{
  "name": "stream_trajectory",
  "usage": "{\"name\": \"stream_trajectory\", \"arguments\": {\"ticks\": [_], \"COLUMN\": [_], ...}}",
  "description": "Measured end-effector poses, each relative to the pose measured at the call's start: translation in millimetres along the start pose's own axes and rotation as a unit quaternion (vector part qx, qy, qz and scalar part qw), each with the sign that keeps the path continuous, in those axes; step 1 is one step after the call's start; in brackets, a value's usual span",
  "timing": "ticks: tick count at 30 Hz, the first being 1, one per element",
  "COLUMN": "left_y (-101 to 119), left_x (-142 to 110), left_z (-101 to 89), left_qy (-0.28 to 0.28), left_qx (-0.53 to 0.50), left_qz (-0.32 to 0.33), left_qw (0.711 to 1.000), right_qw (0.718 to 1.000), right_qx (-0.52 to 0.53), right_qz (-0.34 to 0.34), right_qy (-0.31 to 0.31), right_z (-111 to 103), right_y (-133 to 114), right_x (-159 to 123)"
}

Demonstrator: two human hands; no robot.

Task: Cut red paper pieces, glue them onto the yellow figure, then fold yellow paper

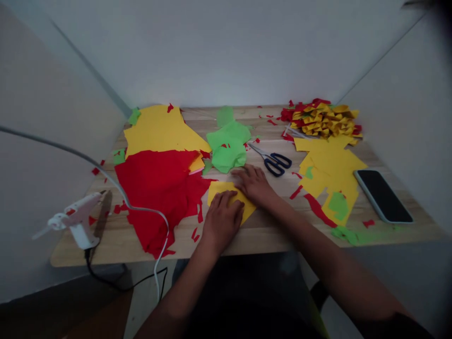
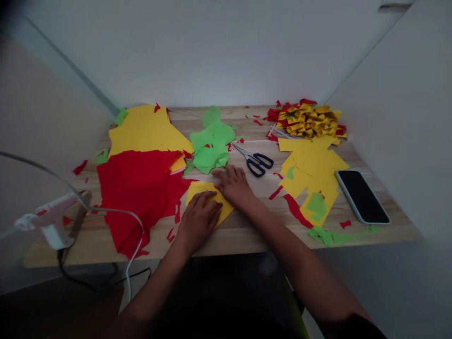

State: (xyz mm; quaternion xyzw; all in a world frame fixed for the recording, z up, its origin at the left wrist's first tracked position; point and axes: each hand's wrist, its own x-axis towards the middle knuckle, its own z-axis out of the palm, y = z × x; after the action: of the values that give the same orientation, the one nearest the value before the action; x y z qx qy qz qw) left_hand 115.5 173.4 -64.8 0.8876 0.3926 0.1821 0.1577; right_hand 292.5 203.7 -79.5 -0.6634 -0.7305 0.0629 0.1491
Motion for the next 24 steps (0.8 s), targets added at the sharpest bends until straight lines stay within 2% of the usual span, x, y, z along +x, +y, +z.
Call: {"name": "stream_trajectory", "arguments": {"ticks": [3, 6, 11, 13, 15, 18, 24], "left_y": [0.1, 0.3, -0.1, -0.3, -0.6, -0.8, -1.0], "left_x": [-0.1, -0.4, -1.2, -1.4, -1.3, -0.7, -0.5], "left_z": [-0.3, -0.5, -1.1, -1.5, -1.9, -1.9, -0.4], "left_qy": [-0.004, -0.001, -0.002, -0.005, -0.008, -0.010, -0.017], "left_qx": [0.005, 0.007, -0.009, -0.011, -0.010, -0.007, 0.009], "left_qz": [0.001, 0.001, -0.005, -0.005, -0.003, 0.004, 0.005], "left_qw": [1.000, 1.000, 1.000, 1.000, 1.000, 1.000, 1.000], "right_qw": [1.000, 1.000, 0.999, 0.998, 0.998, 0.999, 0.998], "right_qx": [-0.011, -0.014, -0.009, -0.004, -0.003, -0.011, -0.038], "right_qz": [0.024, 0.026, -0.040, -0.048, -0.035, -0.001, 0.043], "right_qy": [0.011, 0.011, -0.036, -0.047, -0.052, -0.050, -0.021], "right_z": [5.4, 5.6, -4.5, -9.1, -12.1, -10.8, 4.9], "right_y": [-6.5, -7.2, 9.9, 16.5, 18.9, 14.0, -9.7], "right_x": [13.5, 8.3, -44.9, -64.8, -72.7, -59.1, 2.2]}}
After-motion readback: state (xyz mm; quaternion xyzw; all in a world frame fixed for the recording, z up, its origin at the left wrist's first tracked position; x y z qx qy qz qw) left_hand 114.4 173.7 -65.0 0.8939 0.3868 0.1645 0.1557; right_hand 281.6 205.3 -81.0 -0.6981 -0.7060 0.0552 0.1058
